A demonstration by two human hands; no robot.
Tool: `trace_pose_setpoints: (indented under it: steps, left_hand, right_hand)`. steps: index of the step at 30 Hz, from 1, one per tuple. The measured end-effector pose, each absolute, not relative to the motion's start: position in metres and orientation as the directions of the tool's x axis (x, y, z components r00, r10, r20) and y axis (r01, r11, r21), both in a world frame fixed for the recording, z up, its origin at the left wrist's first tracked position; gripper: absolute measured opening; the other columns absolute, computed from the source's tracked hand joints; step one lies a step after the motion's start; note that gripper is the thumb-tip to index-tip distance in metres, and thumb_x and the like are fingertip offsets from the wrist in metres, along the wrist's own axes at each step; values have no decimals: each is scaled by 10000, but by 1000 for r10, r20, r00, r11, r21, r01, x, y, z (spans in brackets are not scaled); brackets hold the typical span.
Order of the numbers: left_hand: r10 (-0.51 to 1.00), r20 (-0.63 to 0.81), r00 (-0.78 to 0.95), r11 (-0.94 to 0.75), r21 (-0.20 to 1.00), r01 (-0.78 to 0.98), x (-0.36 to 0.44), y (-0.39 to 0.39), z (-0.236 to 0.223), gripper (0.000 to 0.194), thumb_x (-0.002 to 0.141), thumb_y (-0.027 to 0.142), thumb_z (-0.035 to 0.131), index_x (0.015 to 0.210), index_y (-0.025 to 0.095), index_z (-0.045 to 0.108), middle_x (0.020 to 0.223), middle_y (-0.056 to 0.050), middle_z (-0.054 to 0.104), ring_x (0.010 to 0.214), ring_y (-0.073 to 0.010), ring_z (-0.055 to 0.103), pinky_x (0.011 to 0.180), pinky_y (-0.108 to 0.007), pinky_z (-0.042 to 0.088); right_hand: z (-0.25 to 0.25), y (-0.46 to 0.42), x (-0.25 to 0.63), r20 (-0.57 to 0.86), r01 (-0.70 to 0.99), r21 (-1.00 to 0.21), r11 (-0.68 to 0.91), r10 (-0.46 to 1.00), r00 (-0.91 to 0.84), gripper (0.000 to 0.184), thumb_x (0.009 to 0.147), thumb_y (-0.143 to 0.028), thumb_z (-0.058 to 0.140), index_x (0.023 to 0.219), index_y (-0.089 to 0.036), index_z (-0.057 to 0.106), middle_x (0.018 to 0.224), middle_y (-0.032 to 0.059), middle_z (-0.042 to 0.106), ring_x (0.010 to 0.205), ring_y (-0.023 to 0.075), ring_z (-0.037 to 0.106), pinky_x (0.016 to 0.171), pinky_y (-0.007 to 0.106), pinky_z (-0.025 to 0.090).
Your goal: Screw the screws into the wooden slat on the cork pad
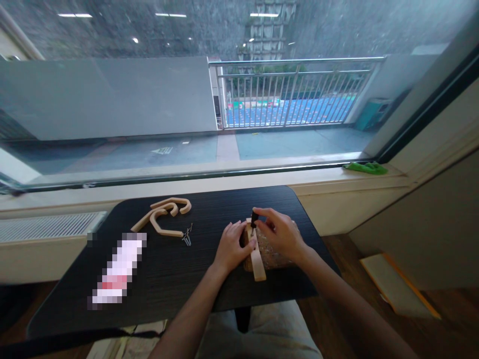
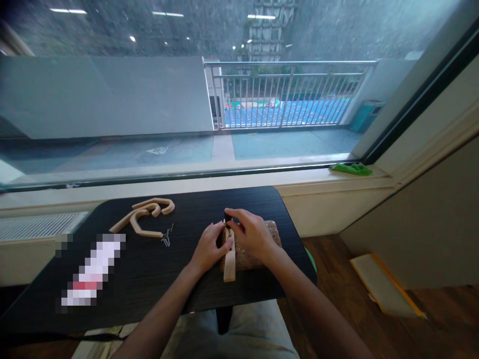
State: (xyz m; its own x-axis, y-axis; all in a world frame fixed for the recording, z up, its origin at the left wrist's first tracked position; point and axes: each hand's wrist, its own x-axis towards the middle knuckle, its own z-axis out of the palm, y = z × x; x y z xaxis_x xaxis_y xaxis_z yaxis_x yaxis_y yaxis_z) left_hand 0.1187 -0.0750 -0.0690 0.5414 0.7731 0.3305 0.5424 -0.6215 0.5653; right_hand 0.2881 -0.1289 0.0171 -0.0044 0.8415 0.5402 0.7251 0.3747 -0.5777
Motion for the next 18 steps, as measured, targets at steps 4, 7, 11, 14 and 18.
trace_pose_setpoints:
  steps: [4,7,11,14,18]
  left_hand:
    - [774,322,545,-620,561,549,118,-75,-68,433,821,344,600,1223,187,577,1285,-123,665,1264,-294,576,1146,-563,365]
    - [772,327,544,-623,559,547,118,-75,-69,426,824,343,600,1224,200,576,1288,-112,665,1267,-291,574,1145,-563,368]
    - [773,332,540,-623,560,547,119,-75,-69,427,819,339,612,1220,195,584,1273,-115,674,1255,-296,583,1144,-559,371]
    - [774,334,538,-623,553,553,119,-75,-70,432,818,336,615,1213,164,587,1268,-137,674,1244,-302,590,1139,-563,375]
    - [764,344,546,-636,543,548,119,-75,-70,416,823,335,611,1203,165,587,1255,-132,679,1228,-299,601,1133,-567,377]
  right_hand:
    - [18,-129,288,562,721,-565,402,827,-21,246,907,-193,570,1122,-207,687,809,25,710,603,124,608,583,237,482]
    - [18,-130,288,560,720,-565,402,828,-23,255,911,-200,559,1133,-212,683,819,24,709,587,117,593,583,236,481]
    - [17,-131,289,557,711,-577,403,830,-18,287,904,-188,534,1154,-199,676,814,24,705,565,108,572,581,236,480]
    - [15,-131,289,568,704,-579,412,823,-15,309,896,-180,517,1165,-196,670,817,22,707,560,105,565,574,233,477]
    - [16,-133,288,575,701,-582,412,818,-4,309,892,-169,518,1160,-189,671,820,25,709,575,107,578,579,229,479]
